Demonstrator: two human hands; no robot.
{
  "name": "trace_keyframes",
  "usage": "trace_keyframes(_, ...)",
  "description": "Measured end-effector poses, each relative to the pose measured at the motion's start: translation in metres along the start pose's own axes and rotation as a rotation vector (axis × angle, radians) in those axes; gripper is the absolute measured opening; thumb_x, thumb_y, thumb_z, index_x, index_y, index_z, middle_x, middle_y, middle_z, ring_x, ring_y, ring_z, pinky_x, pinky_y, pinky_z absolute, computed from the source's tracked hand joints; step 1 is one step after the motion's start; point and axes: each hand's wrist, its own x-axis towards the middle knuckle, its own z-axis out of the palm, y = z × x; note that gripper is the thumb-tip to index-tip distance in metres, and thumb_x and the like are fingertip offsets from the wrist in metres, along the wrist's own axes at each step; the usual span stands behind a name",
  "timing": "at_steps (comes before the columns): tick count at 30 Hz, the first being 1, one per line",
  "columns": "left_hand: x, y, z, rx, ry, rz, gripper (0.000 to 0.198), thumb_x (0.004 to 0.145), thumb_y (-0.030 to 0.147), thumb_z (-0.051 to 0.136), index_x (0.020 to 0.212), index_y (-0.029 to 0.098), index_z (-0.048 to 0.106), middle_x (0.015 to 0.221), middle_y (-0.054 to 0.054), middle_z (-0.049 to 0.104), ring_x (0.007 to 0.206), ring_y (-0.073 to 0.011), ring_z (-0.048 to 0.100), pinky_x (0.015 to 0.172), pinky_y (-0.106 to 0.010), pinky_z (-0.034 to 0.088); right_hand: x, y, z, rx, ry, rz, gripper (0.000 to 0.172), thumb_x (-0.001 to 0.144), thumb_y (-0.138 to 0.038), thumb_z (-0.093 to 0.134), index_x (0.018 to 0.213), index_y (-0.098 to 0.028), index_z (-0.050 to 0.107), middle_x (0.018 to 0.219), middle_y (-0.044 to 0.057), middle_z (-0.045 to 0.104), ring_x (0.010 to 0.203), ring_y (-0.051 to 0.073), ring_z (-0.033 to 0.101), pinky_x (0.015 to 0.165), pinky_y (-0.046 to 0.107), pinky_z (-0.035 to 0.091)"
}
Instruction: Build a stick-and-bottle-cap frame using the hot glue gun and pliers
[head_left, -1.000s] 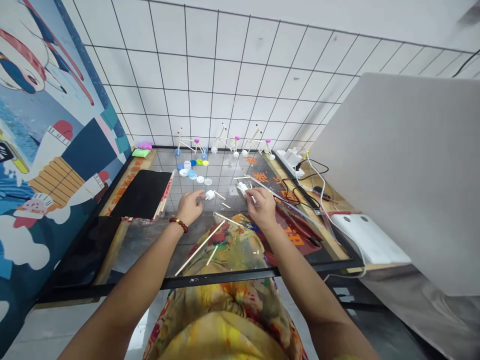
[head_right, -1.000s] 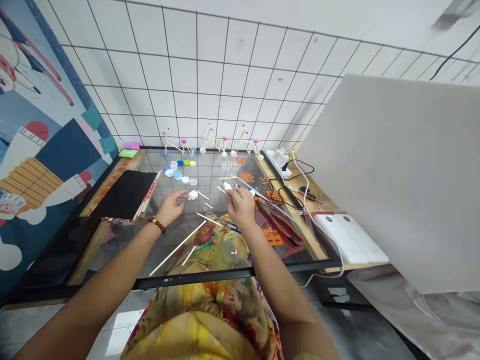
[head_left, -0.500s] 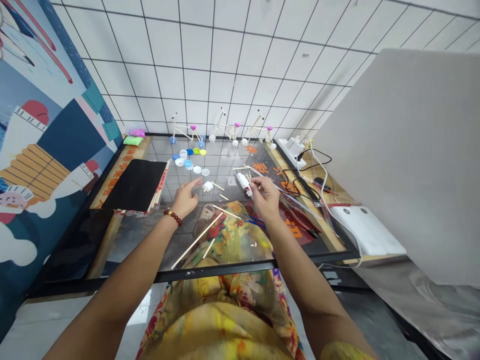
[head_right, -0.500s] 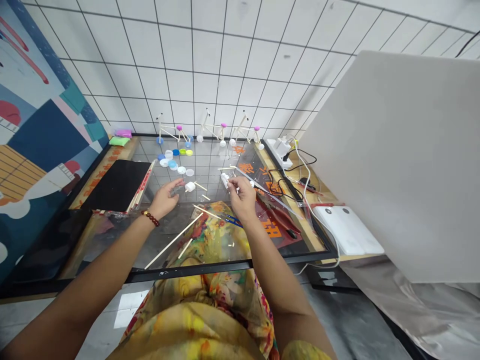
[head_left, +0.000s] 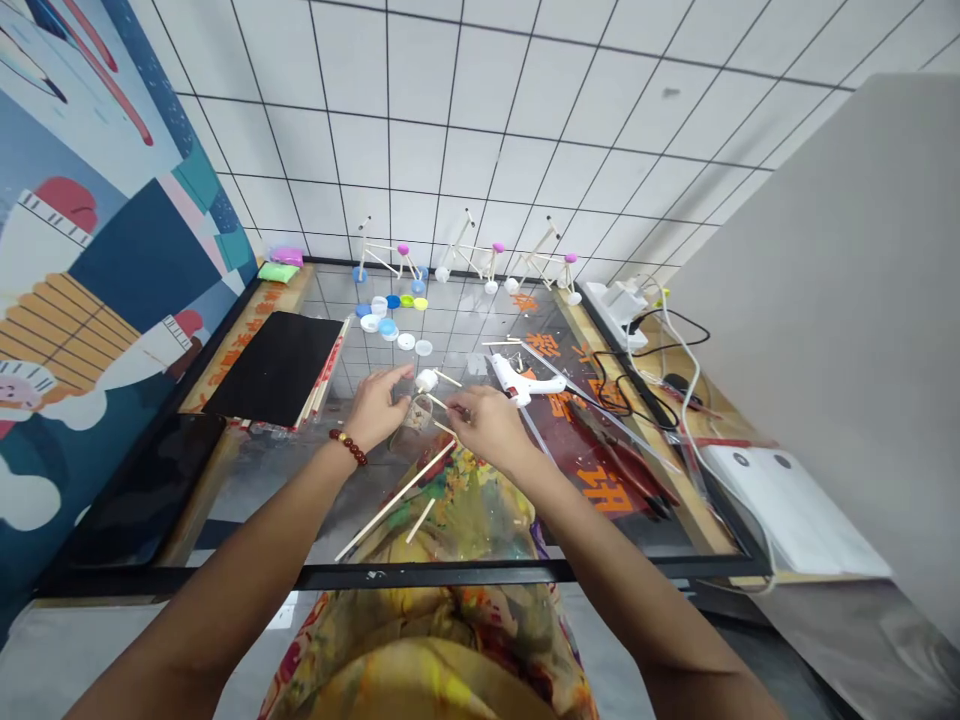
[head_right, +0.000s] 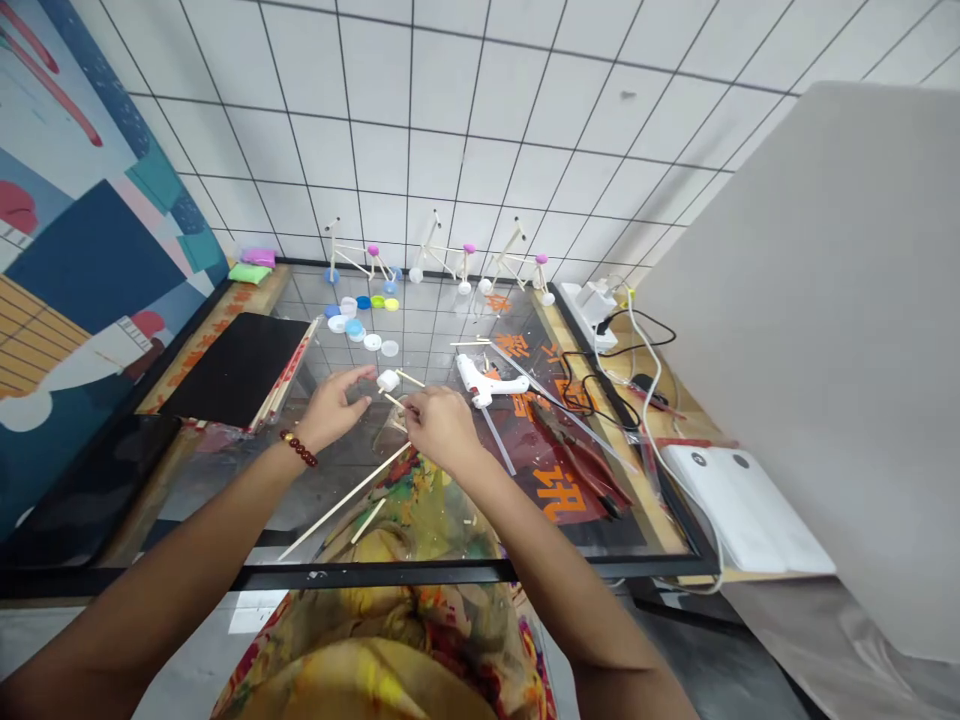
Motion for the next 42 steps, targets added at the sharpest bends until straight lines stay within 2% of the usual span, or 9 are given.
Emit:
trace_keyframes(3, 0.001, 0.002, -0.002, -0.044, 0.010, 0.019, 0.052, 0.065, 0.009, 0.070, 0.115, 0.023, 0.070, 0.124, -0.008, 0.067, 0.117, -0.0267, 0.058, 0.108, -0.040, 0.038, 0.007, 0.005, 0.005, -0.025, -0.055, -0.014, 0.019, 0.083, -0.017, 0.058, 0.088, -0.023, 0.075, 0.084, 0.004, 0.072, 0.080, 0.020, 0.063, 0.072, 0.028, 0.041)
trace_keyframes(6, 0.007, 0.007, -0.011, -0.086, -0.073, 0.014, 0.057, 0.065, 0.010, 0.072, 0.121, 0.021, 0.067, 0.133, -0.010, 0.061, 0.125, -0.0270, 0.054, 0.110, -0.041, 0.037, 0.008, 0.009, 0.011, 0.030, -0.063, -0.035, 0.019, 0.085, -0.018, 0.057, 0.092, -0.023, 0.074, 0.087, 0.004, 0.073, 0.083, 0.019, 0.063, 0.075, 0.028, 0.041)
trace_keyframes(8, 0.013, 0.009, -0.017, -0.123, -0.171, -0.001, 0.057, 0.063, 0.012, 0.075, 0.119, 0.021, 0.067, 0.132, -0.010, 0.062, 0.123, -0.0277, 0.055, 0.108, -0.042, 0.039, 0.007, 0.010, 0.015, 0.044, -0.047, -0.027, 0.019, 0.086, -0.019, 0.058, 0.093, -0.024, 0.074, 0.088, 0.003, 0.072, 0.084, 0.019, 0.062, 0.076, 0.029, 0.040)
trace_keyframes(10, 0.019, 0.009, -0.022, -0.126, -0.232, 0.013, 0.048, 0.064, 0.015, 0.076, 0.111, 0.021, 0.071, 0.125, -0.010, 0.066, 0.119, -0.0279, 0.057, 0.106, -0.042, 0.041, 0.005, 0.010, 0.017, 0.036, -0.030, -0.010, 0.018, 0.086, -0.020, 0.058, 0.095, -0.025, 0.074, 0.090, 0.004, 0.071, 0.086, 0.020, 0.061, 0.075, 0.030, 0.038)
trace_keyframes(13, 0.024, 0.005, -0.021, -0.037, -0.212, 0.098, 0.025, 0.068, 0.018, 0.075, 0.093, 0.020, 0.074, 0.110, -0.009, 0.070, 0.108, -0.0256, 0.062, 0.101, -0.039, 0.044, 0.003, 0.009, 0.019, 0.029, -0.008, -0.006, 0.017, 0.088, -0.022, 0.058, 0.096, -0.025, 0.073, 0.093, 0.004, 0.071, 0.088, 0.020, 0.060, 0.074, 0.030, 0.035)
trace_keyframes(16, 0.024, 0.001, -0.016, 0.064, -0.193, 0.193, 0.015, 0.072, 0.018, 0.072, 0.087, 0.019, 0.073, 0.100, -0.008, 0.069, 0.097, -0.0220, 0.064, 0.092, -0.034, 0.047, 0.002, 0.010, 0.020, 0.055, 0.012, -0.024, 0.017, 0.090, -0.023, 0.056, 0.096, -0.025, 0.073, 0.093, 0.004, 0.071, 0.087, 0.020, 0.059, 0.074, 0.031, 0.033)
trace_keyframes(23, 0.023, 0.001, -0.011, 0.185, -0.205, 0.316, 0.016, 0.076, 0.014, 0.070, 0.092, 0.019, 0.071, 0.100, -0.006, 0.068, 0.093, -0.0188, 0.065, 0.085, -0.030, 0.049, 0.004, 0.012, 0.019, 0.074, 0.008, -0.020, 0.018, 0.091, -0.023, 0.055, 0.097, -0.025, 0.072, 0.091, 0.004, 0.070, 0.087, 0.020, 0.057, 0.074, 0.032, 0.031)
trace_keyframes(30, 0.021, 0.002, -0.009, 0.257, -0.145, 0.416, 0.014, 0.078, 0.015, 0.070, 0.091, 0.018, 0.070, 0.097, -0.004, 0.065, 0.089, -0.0159, 0.064, 0.081, -0.028, 0.050, 0.005, 0.013, 0.020, 0.050, 0.016, -0.020, 0.018, 0.091, -0.023, 0.056, 0.100, -0.025, 0.072, 0.091, 0.003, 0.069, 0.086, 0.020, 0.056, 0.074, 0.032, 0.030)
trace_keyframes(42, 0.019, -0.001, -0.008, 0.280, -0.143, 0.385, 0.014, 0.078, 0.017, 0.071, 0.092, 0.019, 0.070, 0.094, -0.004, 0.071, 0.088, -0.0167, 0.067, 0.079, -0.028, 0.052, 0.004, 0.009, 0.021, 0.031, 0.026, -0.042, 0.017, 0.093, -0.024, 0.056, 0.100, -0.025, 0.071, 0.091, 0.004, 0.069, 0.087, 0.020, 0.056, 0.074, 0.033, 0.029)
